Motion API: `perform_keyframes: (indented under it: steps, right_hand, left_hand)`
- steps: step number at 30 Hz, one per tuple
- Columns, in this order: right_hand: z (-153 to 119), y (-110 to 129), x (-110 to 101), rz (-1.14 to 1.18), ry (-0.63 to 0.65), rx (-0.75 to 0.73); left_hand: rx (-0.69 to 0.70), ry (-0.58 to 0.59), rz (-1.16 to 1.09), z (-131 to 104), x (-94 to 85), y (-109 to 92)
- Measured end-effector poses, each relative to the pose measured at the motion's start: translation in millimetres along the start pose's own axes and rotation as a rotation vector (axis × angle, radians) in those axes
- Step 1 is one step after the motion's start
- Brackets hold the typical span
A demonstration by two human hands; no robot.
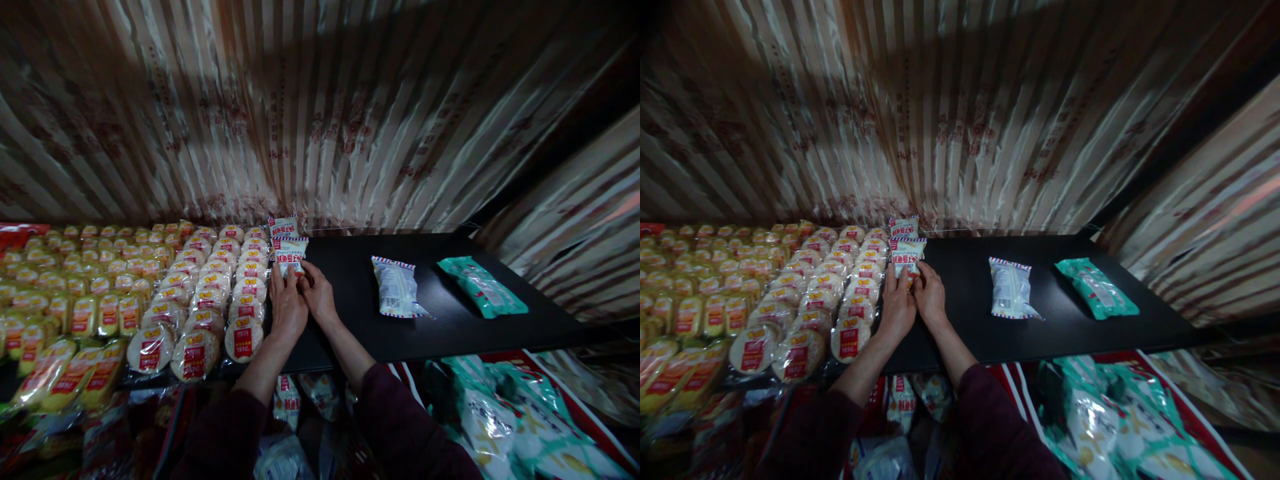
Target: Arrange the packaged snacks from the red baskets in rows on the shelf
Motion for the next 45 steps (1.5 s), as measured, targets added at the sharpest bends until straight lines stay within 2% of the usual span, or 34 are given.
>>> perform_keyframes:
  steps: [11, 17, 26, 33, 38, 45]
  right_hand:
    - [3.8, 0.6, 5.9, -0.007, 0.006, -0.001]
    - [4.2, 2.9, 6.1, -0.041, 0.010, -0.015]
    - [-1.8, 8.2, -7.2, -0.058, -0.016, -0.017]
    - [-22.1, 17.0, -37.2, -0.016, -0.035, -0.026]
    - [-50.2, 28.7, -65.1, 0.015, -0.018, 0.003]
    - [-94.2, 33.3, -107.5, 0.013, -0.063, 0.095]
  left_hand:
    - [0.003, 0.039, -0.012, 6.4, 1.7, 3.7]
    - [0.017, 0.017, 0.014, 5.8, 1.3, 3.2]
    - [0.070, -0.042, 0.002, 0.3, -2.2, -4.1]
    - [0.198, -0.021, -0.034, -21.2, -10.2, -26.8]
    - [0.301, 0.077, -0.183, -54.2, -12.1, -43.6]
    - [0.341, 0.136, -0.322, -100.7, -21.7, -59.6]
Point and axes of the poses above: each hand's wrist, its own z-axis towards the middle knuckle, its own x-axis out of the palm, y = z × x, the point moved 8 cm from there along z, towards the middle knuckle, and after that the axes turned 11 degrees about -y, right-handed, at the moved point
